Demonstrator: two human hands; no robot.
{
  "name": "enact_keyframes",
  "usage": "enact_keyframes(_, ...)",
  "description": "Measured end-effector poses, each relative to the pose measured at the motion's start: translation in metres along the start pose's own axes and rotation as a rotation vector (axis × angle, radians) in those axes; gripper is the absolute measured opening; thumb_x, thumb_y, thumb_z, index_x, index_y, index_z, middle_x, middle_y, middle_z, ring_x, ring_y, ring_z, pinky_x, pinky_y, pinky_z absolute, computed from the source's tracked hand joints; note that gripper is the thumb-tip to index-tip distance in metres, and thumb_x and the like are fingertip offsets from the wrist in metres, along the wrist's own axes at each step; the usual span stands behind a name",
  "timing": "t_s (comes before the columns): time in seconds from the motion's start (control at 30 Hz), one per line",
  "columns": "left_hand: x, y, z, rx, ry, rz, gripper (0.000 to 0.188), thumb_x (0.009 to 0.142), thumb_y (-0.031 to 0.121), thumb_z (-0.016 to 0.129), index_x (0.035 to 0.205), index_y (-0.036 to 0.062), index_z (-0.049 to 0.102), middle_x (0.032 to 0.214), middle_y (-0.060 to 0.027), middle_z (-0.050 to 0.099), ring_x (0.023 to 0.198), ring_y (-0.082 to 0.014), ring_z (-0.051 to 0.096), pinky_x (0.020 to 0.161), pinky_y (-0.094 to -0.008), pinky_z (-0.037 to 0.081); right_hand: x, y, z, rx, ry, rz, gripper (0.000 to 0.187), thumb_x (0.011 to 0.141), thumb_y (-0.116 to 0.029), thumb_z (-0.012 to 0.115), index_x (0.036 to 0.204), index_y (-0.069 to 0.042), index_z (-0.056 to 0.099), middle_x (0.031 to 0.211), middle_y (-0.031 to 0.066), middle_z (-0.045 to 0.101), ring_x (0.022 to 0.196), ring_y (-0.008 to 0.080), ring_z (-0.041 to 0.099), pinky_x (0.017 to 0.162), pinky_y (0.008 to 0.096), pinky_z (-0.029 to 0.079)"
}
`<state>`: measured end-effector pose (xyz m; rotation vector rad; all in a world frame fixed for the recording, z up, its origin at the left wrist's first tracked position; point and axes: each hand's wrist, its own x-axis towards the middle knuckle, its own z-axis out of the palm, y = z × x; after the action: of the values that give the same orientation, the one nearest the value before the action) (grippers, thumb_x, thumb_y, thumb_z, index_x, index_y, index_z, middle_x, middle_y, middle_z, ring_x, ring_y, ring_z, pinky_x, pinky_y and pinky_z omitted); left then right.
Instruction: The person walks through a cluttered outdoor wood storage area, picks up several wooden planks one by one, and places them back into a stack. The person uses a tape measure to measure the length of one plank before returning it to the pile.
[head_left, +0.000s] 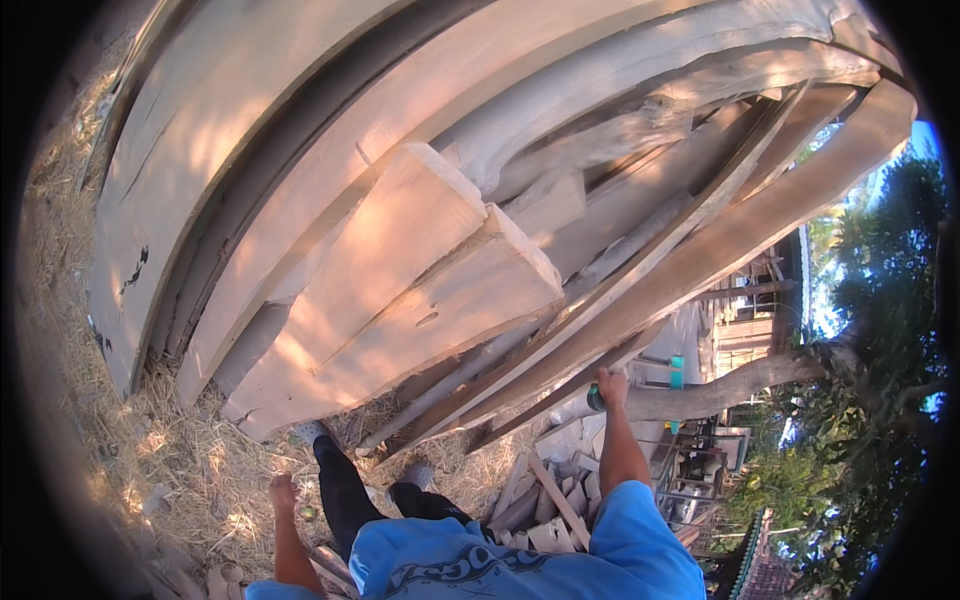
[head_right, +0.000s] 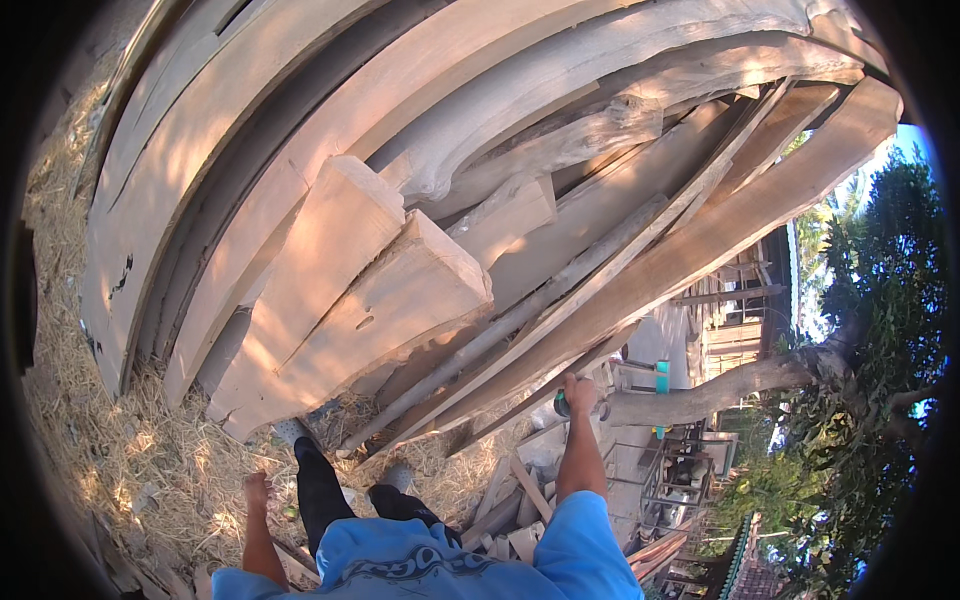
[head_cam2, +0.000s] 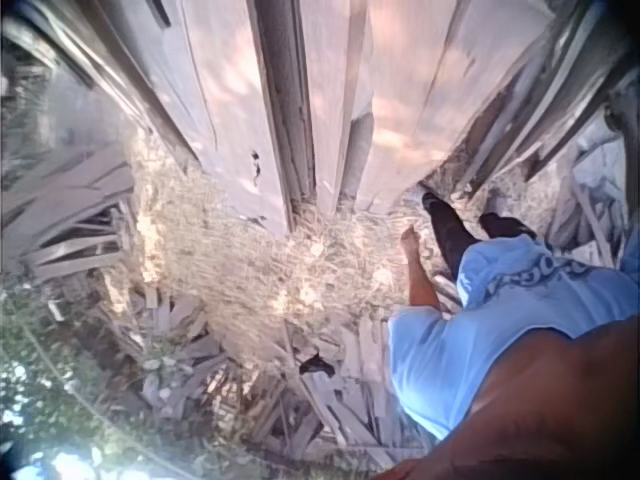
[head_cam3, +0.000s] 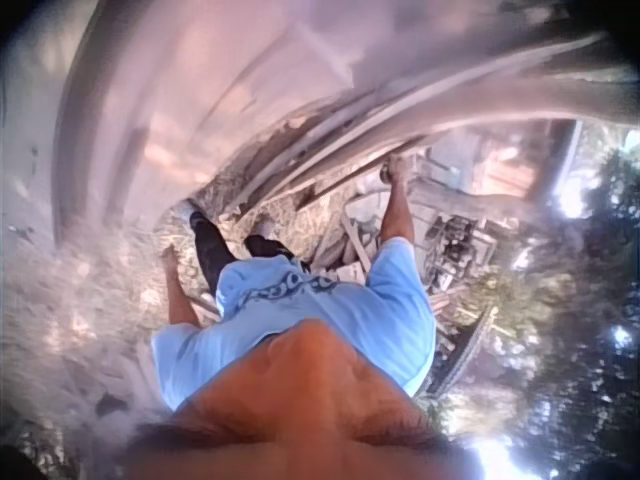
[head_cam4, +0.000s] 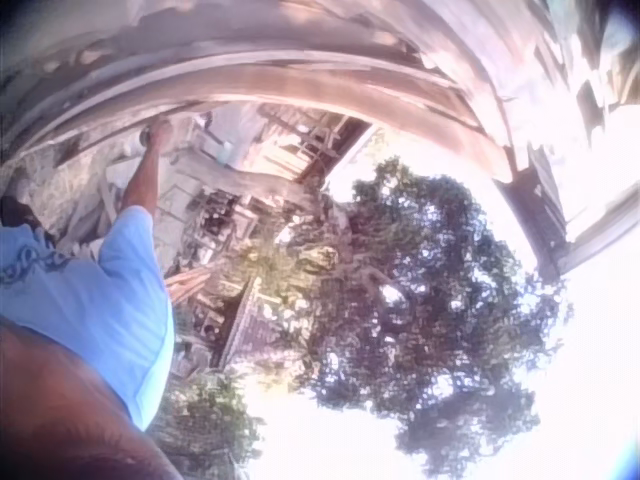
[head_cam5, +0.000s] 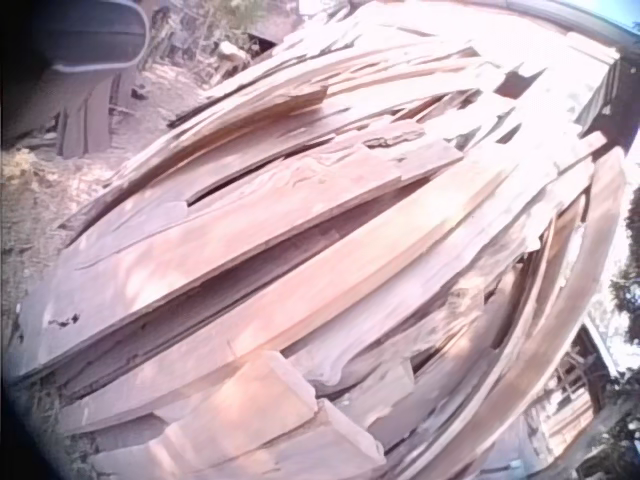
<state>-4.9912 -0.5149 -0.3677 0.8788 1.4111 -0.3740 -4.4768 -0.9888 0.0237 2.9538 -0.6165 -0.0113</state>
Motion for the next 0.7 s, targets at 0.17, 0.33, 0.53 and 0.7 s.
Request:
enact_keyframes(0.17,0.006,0.034,0.0,-0.006,-0.017,0.042,0.027,0.086,0.03,0.054,0.1,0.0067,0.059,0.07,-0.005,0.056,0.052,-0.0141,0.052,0.042,-0.029,0.039,-0.017,-0.015,-0.012,-0.042,0.028,0.027,0.054,0.079,-0.046,0.058,0.093,0.005,0.068,0.095,0.0281,0.065,0.095,0.0412,0.063,0.086,0.0462,0.048)
enact_keyframes(0.33,-0.002,0.075,-0.002,-0.046,-0.072,0.134,0.025,0.089,0.029,0.057,0.093,0.0045,0.059,0.068,-0.0049,0.056,0.051,-0.0124,0.053,0.04,-0.0256,0.037,-0.02,-0.015,-0.01,0.038,0.066,0.054,0.053,0.078,-0.044,0.06,0.091,0.007,0.066,0.094,0.0286,0.065,0.091,0.0414,0.064,0.081,0.0471,0.05)
enact_keyframes(0.53,-0.023,0.101,0.004,0.078,-0.001,0.136,0.024,0.087,0.032,0.058,0.089,0.0081,0.055,0.066,-0.0039,0.053,0.05,-0.0132,0.05,0.04,-0.0264,0.034,-0.024,-0.007,-0.003,0.085,0.112,0.031,0.049,0.08,-0.042,0.064,0.093,0.005,0.064,0.092,0.027,0.066,0.089,0.0405,0.065,0.079,0.0468,0.051)
enact_keyframes(0.7,-0.03,0.108,-0.002,0.056,-0.038,0.193,0.02,0.087,0.029,0.058,0.086,0.009,0.055,0.061,-0.0028,0.05,0.048,-0.0141,0.049,0.039,-0.0268,0.033,-0.028,-0.005,-0.006,0.148,0.122,0.063,0.05,0.079,-0.043,0.064,0.096,0.004,0.064,0.092,0.0257,0.066,0.089,0.0398,0.065,0.078,0.0464,0.051)
